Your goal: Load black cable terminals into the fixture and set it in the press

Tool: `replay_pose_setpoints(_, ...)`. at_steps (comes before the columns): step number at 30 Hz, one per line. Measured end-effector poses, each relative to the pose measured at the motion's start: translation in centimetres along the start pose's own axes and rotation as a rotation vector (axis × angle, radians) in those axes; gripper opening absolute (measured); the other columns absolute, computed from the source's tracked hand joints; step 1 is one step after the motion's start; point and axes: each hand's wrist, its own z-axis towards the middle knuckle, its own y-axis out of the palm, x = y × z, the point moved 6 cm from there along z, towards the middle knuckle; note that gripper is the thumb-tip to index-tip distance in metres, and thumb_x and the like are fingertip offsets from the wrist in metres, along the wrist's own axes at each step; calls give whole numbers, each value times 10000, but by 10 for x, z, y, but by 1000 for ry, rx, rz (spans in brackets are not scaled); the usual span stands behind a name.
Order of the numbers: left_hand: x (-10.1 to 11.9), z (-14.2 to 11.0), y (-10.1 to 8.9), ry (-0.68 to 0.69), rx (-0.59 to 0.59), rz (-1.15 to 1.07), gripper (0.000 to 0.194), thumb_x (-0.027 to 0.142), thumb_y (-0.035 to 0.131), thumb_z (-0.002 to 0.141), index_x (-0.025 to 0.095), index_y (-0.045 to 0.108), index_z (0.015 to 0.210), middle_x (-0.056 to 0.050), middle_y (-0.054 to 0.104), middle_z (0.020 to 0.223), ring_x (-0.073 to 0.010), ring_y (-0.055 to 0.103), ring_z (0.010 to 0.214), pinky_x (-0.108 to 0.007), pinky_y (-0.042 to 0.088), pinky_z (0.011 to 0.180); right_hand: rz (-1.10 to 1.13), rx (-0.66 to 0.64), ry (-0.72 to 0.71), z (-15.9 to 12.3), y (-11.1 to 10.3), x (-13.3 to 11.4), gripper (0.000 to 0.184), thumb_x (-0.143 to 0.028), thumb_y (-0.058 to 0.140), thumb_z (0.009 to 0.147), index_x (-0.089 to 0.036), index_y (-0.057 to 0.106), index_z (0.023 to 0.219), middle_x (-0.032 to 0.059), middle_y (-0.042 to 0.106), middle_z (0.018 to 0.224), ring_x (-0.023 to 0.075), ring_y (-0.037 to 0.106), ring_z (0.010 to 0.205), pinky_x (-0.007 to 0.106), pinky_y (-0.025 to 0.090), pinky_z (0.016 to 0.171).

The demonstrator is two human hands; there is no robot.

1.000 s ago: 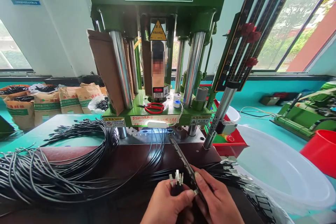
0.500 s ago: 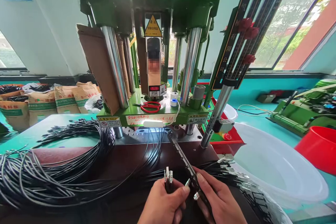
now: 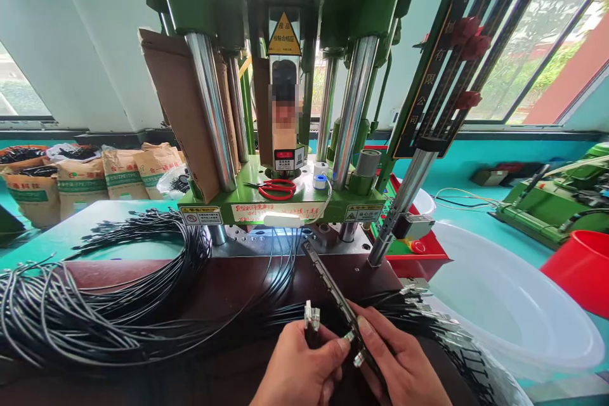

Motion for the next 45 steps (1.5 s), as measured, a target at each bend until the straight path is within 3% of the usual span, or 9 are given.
replay_pose_setpoints(3, 0, 1, 1, 25, -4, -12, 446, 555, 715, 593, 188, 461, 623, 70, 467, 416, -25, 287, 251, -159, 216, 241, -62, 27, -75, -1, 0, -3, 398, -485, 548, 849, -229, 681, 1123, 50, 623, 947, 158, 584, 774, 220, 505, 686)
replay_pose_setpoints(7, -1, 2, -3, 80, -7, -55, 464, 546, 752, 565, 163, 506, 657, 40, 521, 474, -59, 406, 311, -181, 307, 291, 10, 19, 74, -2, -1, 8, 490, -551, 538, 831, -221, 638, 1180, -30, 514, 563, 74, 401, 417, 165, 314, 346)
replay_pose_setpoints(10, -2, -1, -11, 75, -9, -222, 490, 470, 824, 515, 151, 559, 776, 33, 558, 566, -97, 532, 461, -227, 450, 446, 111, 5, 215, -4, -6, 20, 584, -610, 542, 801, -219, 589, 1231, -83, 374, 413, 65, 311, 349, 156, 208, 310)
replay_pose_setpoints(15, -2, -9, -21, 5, 14, -409, 558, 381, 872, 476, 139, 599, 899, 33, 570, 632, -104, 568, 577, -248, 481, 556, 170, 15, 295, -7, -11, 28, 579, -592, 565, 804, -231, 547, 1257, -96, 405, 404, 52, 306, 328, 153, 215, 317)
replay_pose_setpoints(22, -2, 4, -14, 84, 39, -199, 452, 460, 804, 546, 149, 542, 744, 23, 572, 555, -76, 483, 400, -195, 365, 362, 146, 50, 219, -8, -6, 10, 525, -614, 625, 737, -218, 678, 1076, -61, 481, 466, 41, 329, 358, 154, 230, 338)
replay_pose_setpoints(30, 0, 8, -8, 69, 56, -58, 363, 421, 762, 565, 138, 555, 657, 16, 559, 525, -62, 443, 358, -175, 331, 309, 16, -211, 174, -3, 1, 9, 536, -568, 461, 875, -178, 594, 1218, -49, 486, 518, 47, 316, 384, 166, 229, 353)
replay_pose_setpoints(36, -2, 8, -11, 57, 70, -49, 307, 362, 741, 580, 144, 539, 655, 8, 572, 520, -63, 432, 356, -176, 309, 306, -27, -173, 118, -5, 1, 5, 519, -596, 491, 838, -229, 636, 1176, -7, 556, 711, 53, 366, 427, 167, 259, 349)
replay_pose_setpoints(41, 3, 3, -10, 70, 52, -92, 287, 328, 741, 616, 138, 531, 663, 11, 567, 525, -54, 437, 382, -172, 299, 347, -95, -123, 0, -3, 0, -6, 473, -574, 544, 813, -223, 703, 1086, 23, 561, 737, 139, 525, 626, 189, 404, 450)
replay_pose_setpoints(45, 6, -2, -12, 72, -13, -225, 381, 375, 790, 599, 110, 587, 780, 3, 585, 616, -77, 522, 488, -213, 430, 475, -4, -104, 107, -5, -4, -2, 503, -580, 561, 800, -211, 683, 1121, 9, 586, 638, 96, 457, 468, 195, 378, 403)
